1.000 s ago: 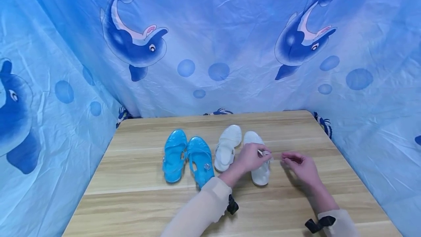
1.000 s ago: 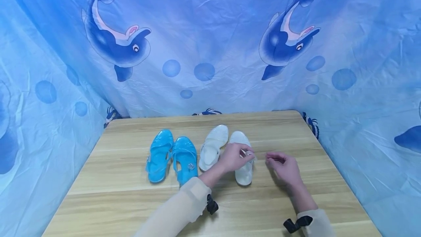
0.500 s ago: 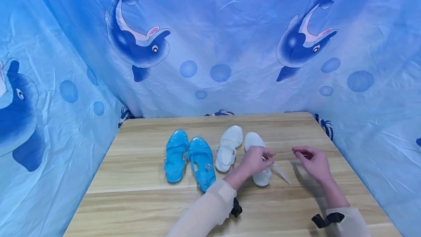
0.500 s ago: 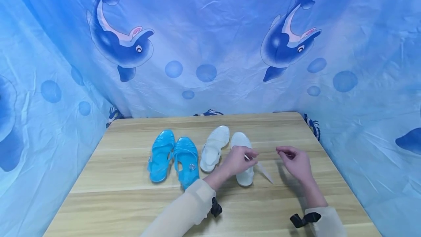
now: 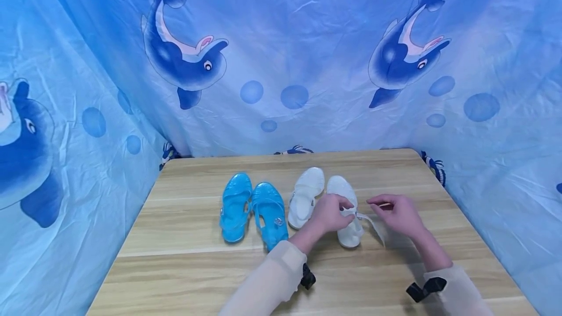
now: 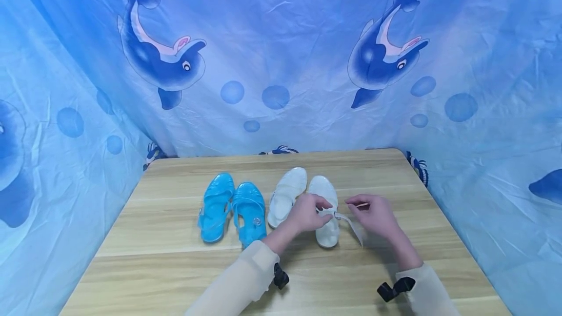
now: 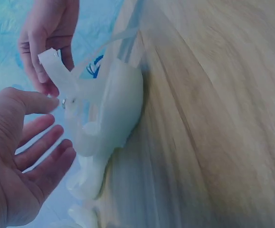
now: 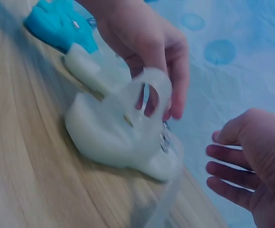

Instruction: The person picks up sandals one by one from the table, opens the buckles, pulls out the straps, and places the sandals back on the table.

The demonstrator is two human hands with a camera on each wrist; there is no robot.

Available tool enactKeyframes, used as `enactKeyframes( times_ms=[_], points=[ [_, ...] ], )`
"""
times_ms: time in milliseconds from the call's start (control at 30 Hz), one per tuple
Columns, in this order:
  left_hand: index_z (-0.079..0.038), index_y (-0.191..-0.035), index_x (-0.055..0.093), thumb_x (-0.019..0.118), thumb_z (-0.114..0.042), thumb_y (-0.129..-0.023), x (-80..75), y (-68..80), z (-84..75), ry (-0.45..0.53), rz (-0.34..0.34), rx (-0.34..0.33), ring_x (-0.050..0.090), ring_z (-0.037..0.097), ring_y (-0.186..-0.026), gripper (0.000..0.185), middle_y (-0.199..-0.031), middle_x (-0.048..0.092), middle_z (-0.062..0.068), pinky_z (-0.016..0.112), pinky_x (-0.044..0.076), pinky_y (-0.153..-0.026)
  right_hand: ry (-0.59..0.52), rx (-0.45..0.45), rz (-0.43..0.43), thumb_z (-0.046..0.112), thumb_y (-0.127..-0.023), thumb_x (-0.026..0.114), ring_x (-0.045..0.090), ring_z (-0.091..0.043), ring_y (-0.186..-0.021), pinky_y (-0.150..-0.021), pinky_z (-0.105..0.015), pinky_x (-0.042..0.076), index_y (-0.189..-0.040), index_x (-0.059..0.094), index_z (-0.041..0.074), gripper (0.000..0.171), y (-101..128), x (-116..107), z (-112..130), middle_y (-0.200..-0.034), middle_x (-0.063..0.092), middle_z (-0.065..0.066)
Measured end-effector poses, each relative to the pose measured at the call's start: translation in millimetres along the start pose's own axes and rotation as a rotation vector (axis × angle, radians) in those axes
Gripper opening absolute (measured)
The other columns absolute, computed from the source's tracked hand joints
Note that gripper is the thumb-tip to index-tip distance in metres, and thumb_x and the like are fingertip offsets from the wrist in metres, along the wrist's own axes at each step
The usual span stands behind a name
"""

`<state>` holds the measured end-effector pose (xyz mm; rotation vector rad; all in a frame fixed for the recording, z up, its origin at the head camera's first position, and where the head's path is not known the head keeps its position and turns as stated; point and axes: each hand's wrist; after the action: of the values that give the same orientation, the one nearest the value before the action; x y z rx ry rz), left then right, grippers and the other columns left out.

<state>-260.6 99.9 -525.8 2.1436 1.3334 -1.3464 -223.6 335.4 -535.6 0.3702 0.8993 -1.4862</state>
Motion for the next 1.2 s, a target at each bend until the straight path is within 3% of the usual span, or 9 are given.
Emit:
enactKeyframes(
  times_ms=[100,267,567,767,1033,1200],
  points=[
    [-0.02,-0.109,0.084,0.083,-0.028,-0.088,1.1,1.5,5.0,-0.041,0.002,-0.003,0.075,0.007,-0.093,0.022,-0.104,0.083,-0.006,0.013,0.053,-0.077,0.036,-0.058,0.065,0.012,-0.096,0.078,0.078,-0.014,-0.091,-0.078,-0.027,0.064,-0.11,0.083,0.009,0.015,-3.2,6.8,7.6,-0.103,0.083,-0.004],
    [-0.019,-0.109,0.085,0.085,-0.027,-0.09,4.5,1.5,6.6,-0.119,-0.006,0.011,0.074,0.003,-0.088,0.021,-0.101,0.084,-0.006,0.012,0.053,-0.077,0.048,-0.093,0.165,0.017,-0.095,0.08,0.076,-0.008,-0.088,-0.077,-0.027,0.063,-0.108,0.084,0.013,0.014,-7.7,15.0,15.2,-0.101,0.083,-0.001],
    [-0.02,-0.11,0.085,0.084,-0.026,-0.093,9.1,0.2,4.1,-0.203,0.018,-0.033,0.077,0.005,-0.098,0.018,-0.104,0.083,-0.008,0.015,0.056,-0.085,0.032,-0.017,0.228,0.015,-0.093,0.082,0.072,-0.006,-0.084,-0.074,-0.022,0.06,-0.104,0.084,0.012,0.011,-12.6,20.0,16.8,-0.096,0.081,-0.001],
    [-0.025,-0.103,0.086,0.084,-0.031,-0.093,10.6,-1.3,1.7,-0.341,0.009,0.023,0.076,0.004,-0.093,0.012,-0.101,0.083,-0.012,0.017,0.057,-0.079,0.017,0.008,0.248,0.019,-0.094,0.081,0.071,-0.006,-0.085,-0.074,-0.021,0.059,-0.104,0.084,0.015,0.01,-14.1,20.5,16.7,-0.095,0.081,0.002],
    [-0.029,-0.102,0.085,0.077,-0.034,-0.097,11.6,-2.2,-0.9,-0.479,0.027,0.129,0.074,0.005,-0.086,0.01,-0.095,0.08,-0.011,0.019,0.055,-0.069,-0.031,-0.012,0.177,0.018,-0.093,0.083,0.073,-0.004,-0.082,-0.073,-0.022,0.06,-0.101,0.084,0.013,0.01,-7.2,21.7,11.7,-0.094,0.082,-0.001],
    [-0.022,-0.09,0.081,0.074,-0.027,-0.098,4.2,-1.7,3.1,-0.459,0.042,0.17,0.067,0.008,-0.073,0.012,-0.086,0.072,-0.005,0.02,0.051,-0.061,-0.056,-0.026,0.08,0.012,-0.09,0.083,0.073,-0.003,-0.081,-0.071,-0.021,0.061,-0.1,0.085,0.012,0.01,-2.4,29.9,7.0,-0.092,0.082,-0.002]
  ],
)
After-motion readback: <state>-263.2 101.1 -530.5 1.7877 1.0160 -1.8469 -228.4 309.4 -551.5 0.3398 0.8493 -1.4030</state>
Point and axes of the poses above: each hand's wrist, its own y-axis away from the middle knuckle, its own x-axis out of the palm, z = x × y
